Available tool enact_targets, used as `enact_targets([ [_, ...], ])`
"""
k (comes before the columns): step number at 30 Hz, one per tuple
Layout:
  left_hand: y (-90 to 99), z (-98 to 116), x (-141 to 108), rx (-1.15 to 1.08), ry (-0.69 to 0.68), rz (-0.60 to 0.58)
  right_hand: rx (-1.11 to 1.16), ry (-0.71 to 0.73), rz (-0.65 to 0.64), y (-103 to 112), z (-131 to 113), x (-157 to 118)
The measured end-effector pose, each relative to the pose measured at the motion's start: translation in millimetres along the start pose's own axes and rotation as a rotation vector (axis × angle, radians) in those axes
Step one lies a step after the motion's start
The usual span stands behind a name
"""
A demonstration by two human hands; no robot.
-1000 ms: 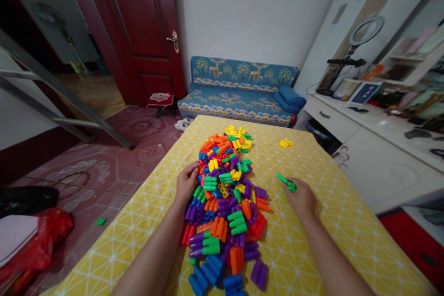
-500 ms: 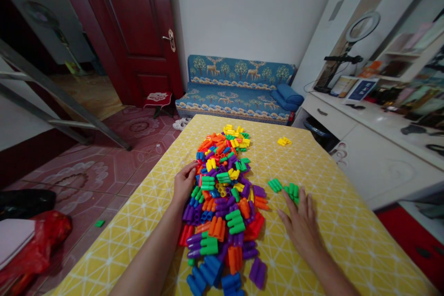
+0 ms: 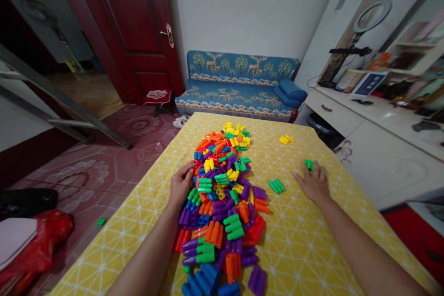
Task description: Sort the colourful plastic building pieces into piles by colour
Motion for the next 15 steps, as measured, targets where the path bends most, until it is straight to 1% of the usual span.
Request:
enact_targets([
  [3, 0.0, 2.1, -0.8, 0.008, 0.009, -0.003, 0.007, -0.031, -0.051, -3.1, 4.0, 37.2],
  [7, -0.1, 4.0, -1.9, 0.004, 0.015, 0.0, 0.003, -0.046, -0.085, -9.0, 4.5, 76.1],
  [11, 0.0, 6.5, -2.6, 0.007, 0.033, 0.0, 0.027, -0.053, -0.086, -14.9, 5.0, 104.1],
  [15, -0.2, 10.5, -3.1, 0.019, 0.055, 0.002, 0.046, -0.052, -0.081, -18.9, 7.7, 121.2],
])
Point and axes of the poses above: each hand's wrist, its own x-axis towards the middle knuckle, its own y-axis out of the back of the hand, z = x × y, the point moved 1 cm from there along x, towards the middle knuckle, and after that the axes turned 3 degrees about -x, right-handed, at the moved point
